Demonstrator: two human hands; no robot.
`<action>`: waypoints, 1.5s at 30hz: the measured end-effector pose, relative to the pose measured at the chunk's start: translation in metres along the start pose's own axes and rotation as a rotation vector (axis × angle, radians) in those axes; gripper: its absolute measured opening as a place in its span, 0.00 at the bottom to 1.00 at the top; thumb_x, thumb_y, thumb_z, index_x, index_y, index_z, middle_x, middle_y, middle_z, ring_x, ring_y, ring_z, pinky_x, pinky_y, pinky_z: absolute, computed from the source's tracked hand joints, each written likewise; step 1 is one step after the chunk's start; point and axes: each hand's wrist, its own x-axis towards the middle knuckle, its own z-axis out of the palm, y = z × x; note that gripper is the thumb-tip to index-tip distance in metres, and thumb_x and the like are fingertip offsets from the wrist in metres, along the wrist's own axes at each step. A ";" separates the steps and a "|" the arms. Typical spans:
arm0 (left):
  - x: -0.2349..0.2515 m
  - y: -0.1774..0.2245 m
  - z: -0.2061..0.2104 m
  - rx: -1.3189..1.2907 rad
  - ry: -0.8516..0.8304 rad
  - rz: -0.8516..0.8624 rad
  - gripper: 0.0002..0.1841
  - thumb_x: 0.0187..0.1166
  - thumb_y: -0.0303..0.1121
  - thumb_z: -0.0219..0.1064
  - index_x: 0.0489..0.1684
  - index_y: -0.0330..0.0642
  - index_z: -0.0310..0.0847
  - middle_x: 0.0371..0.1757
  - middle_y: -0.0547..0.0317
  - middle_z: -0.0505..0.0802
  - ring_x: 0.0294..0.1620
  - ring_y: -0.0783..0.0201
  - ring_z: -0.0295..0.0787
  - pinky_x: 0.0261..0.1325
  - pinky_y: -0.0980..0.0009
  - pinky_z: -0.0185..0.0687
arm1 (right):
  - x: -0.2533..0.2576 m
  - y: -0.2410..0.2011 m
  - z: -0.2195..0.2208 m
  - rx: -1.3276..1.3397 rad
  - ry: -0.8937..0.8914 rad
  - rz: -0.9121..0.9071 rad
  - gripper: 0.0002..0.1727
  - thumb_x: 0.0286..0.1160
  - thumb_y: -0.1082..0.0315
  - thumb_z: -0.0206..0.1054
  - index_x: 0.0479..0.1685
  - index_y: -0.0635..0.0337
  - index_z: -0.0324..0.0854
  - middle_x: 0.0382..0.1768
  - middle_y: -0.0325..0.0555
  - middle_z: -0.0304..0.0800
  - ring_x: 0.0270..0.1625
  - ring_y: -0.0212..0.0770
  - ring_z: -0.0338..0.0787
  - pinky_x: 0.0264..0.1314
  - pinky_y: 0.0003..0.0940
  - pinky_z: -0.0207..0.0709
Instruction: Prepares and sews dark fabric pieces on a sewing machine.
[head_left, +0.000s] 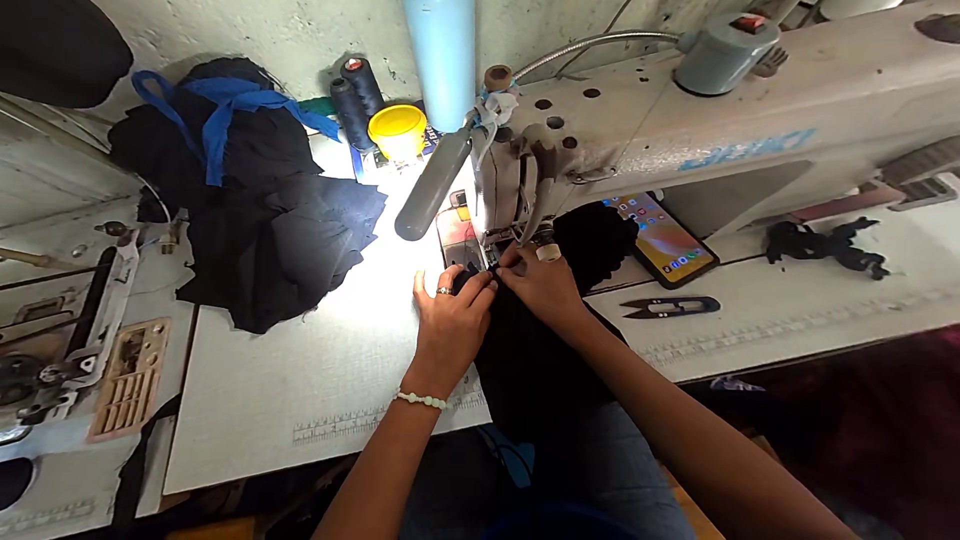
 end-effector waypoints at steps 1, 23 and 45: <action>0.001 -0.001 0.001 -0.009 -0.001 -0.008 0.13 0.77 0.30 0.64 0.48 0.55 0.95 0.59 0.67 0.96 0.72 0.45 0.84 0.67 0.25 0.61 | 0.003 0.001 0.000 0.041 0.010 0.030 0.12 0.69 0.70 0.79 0.43 0.70 0.88 0.48 0.62 0.87 0.56 0.62 0.86 0.59 0.58 0.79; 0.011 -0.006 0.008 -0.023 -0.023 -0.094 0.14 0.80 0.33 0.64 0.55 0.58 0.94 0.63 0.63 0.94 0.76 0.39 0.80 0.68 0.20 0.59 | 0.029 0.015 0.004 0.176 -0.021 0.075 0.27 0.71 0.66 0.79 0.64 0.73 0.79 0.65 0.69 0.81 0.70 0.63 0.82 0.73 0.61 0.73; 0.016 0.002 0.002 -0.120 0.002 -0.171 0.13 0.77 0.27 0.67 0.52 0.55 0.94 0.61 0.64 0.95 0.73 0.41 0.85 0.68 0.19 0.62 | 0.027 0.016 -0.002 0.215 -0.125 -0.168 0.16 0.74 0.78 0.67 0.53 0.87 0.80 0.56 0.73 0.87 0.62 0.42 0.86 0.73 0.32 0.74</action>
